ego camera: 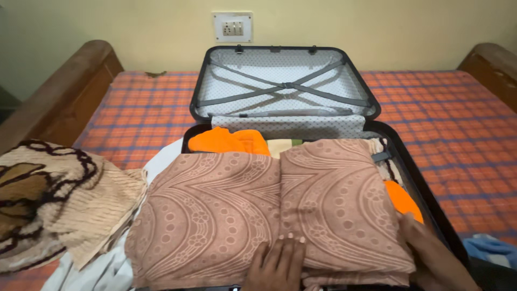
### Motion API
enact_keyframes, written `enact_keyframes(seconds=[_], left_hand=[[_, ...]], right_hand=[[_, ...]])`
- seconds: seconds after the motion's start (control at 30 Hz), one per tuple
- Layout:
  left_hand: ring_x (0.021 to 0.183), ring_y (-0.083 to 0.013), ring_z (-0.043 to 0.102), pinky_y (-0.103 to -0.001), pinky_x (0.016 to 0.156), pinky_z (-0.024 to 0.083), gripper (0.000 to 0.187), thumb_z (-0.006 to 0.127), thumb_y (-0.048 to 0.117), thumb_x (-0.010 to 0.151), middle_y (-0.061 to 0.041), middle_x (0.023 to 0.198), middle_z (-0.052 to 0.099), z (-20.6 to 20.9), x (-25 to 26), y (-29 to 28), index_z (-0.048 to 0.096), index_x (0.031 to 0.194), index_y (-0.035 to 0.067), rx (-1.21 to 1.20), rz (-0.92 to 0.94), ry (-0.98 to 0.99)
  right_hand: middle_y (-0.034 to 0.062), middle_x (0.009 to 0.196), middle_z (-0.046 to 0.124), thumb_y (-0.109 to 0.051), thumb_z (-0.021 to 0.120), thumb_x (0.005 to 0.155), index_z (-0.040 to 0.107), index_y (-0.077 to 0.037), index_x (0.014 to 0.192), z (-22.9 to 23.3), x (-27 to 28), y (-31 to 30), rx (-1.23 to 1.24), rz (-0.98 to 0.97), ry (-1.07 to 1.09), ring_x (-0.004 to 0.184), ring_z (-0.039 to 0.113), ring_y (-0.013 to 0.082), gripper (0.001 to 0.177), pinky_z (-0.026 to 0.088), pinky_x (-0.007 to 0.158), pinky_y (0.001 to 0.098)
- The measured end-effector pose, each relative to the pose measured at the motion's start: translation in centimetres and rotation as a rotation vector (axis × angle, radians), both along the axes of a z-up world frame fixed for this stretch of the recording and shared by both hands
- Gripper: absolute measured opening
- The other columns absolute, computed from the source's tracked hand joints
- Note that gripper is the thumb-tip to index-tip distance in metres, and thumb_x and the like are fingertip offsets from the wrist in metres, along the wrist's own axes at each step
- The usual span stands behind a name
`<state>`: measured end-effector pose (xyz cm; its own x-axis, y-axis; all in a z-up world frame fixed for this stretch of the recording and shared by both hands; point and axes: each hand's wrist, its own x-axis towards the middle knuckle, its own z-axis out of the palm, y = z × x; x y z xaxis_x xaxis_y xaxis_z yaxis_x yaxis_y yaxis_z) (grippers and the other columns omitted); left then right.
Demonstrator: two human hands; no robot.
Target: The person folds a patterned brown fabric and a beige sweater, then places them into an open suitcase on a bed and fastens the internal straps over the clothes.
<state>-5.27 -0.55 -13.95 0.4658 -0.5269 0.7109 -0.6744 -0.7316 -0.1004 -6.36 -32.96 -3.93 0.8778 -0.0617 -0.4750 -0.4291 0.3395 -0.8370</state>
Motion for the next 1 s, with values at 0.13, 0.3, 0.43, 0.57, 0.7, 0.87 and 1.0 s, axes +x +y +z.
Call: enact_keyframes(seconds=[0.13, 0.3, 0.43, 0.57, 0.7, 0.87, 1.0], left_hand=[[0.117, -0.0337, 0.066, -0.056, 0.094, 0.048, 0.087, 0.043, 0.073, 0.098, -0.023, 0.126, 0.068, 0.2, -0.6, 0.1, 0.056, 0.14, -0.003, -0.01, 0.018, 0.191], [0.144, -0.0368, 0.048, -0.055, 0.116, 0.036, 0.061, 0.039, 0.03, 0.103, -0.023, 0.149, 0.056, -0.9, -0.9, 0.6, 0.044, 0.155, -0.001, -0.17, 0.031, 0.641], [0.151, -0.0418, 0.033, -0.051, 0.119, 0.028, 0.069, 0.05, 0.041, 0.098, -0.031, 0.157, 0.04, 0.8, 0.6, 2.2, 0.042, 0.148, -0.005, -0.445, -0.267, 0.797], [0.152, -0.0323, 0.038, -0.042, 0.122, 0.027, 0.063, 0.036, 0.038, 0.103, -0.022, 0.159, 0.046, 5.8, 0.6, 4.3, 0.039, 0.152, -0.001, -1.011, -0.355, 1.458], [0.159, -0.0321, 0.031, -0.04, 0.127, 0.021, 0.072, 0.023, 0.047, 0.11, -0.024, 0.167, 0.035, 6.9, 0.2, 4.3, 0.032, 0.157, -0.006, -1.006, -0.468, 1.194], [0.147, -0.0362, 0.042, -0.041, 0.118, 0.033, 0.062, 0.032, 0.035, 0.11, -0.028, 0.156, 0.044, 2.4, 0.6, 3.7, 0.037, 0.153, -0.009, -0.571, -0.348, 0.782], [0.138, -0.0394, 0.051, -0.041, 0.11, 0.042, 0.054, 0.038, 0.025, 0.11, -0.032, 0.148, 0.05, -1.5, 1.0, 1.4, 0.041, 0.149, -0.012, -0.175, -0.134, 0.488]], right_hand=[[0.0225, 0.161, 0.039, -0.077, 0.046, 0.093, 0.025, 0.002, 0.165, -1.5, -1.1, 0.6, 0.196, 0.15, -0.338, 0.148, 0.042, 0.0404, 0.109, 0.038, 0.111, 0.0584], [0.0242, 0.162, 0.038, -0.089, 0.035, 0.082, 0.027, 0.006, 0.16, -5.8, 2.5, 1.8, -0.185, 0.195, -0.673, 0.149, 0.038, 0.0357, 0.123, 0.031, 0.118, 0.0481], [0.0258, 0.162, 0.038, -0.094, 0.032, 0.075, 0.027, 0.008, 0.157, -4.8, 2.3, 5.3, -0.428, 0.2, -0.767, 0.149, 0.038, 0.0342, 0.131, 0.029, 0.121, 0.0437], [0.0305, 0.16, 0.038, -0.09, 0.038, 0.077, 0.026, 0.01, 0.157, -2.9, 1.3, 9.6, -0.066, 0.128, -0.668, 0.145, 0.041, 0.0392, 0.129, 0.033, 0.118, 0.0486], [0.0304, 0.157, 0.038, -0.064, 0.064, 0.089, 0.027, 0.013, 0.155, -2.9, -0.8, 13.3, -0.621, 0.035, -0.977, 0.147, 0.039, 0.0372, 0.109, 0.029, 0.118, 0.048], [0.0268, 0.153, 0.044, -0.046, 0.065, 0.087, 0.032, 0.01, 0.152, -4.7, -0.6, 17.1, -0.717, -0.152, -0.877, 0.14, 0.047, 0.0345, 0.092, 0.038, 0.115, 0.0463], [0.0253, 0.15, 0.047, -0.037, 0.067, 0.085, 0.037, 0.009, 0.149, -5.5, -0.4, 18.4, -0.781, -0.221, -0.831, 0.138, 0.05, 0.033, 0.084, 0.04, 0.114, 0.0455]])
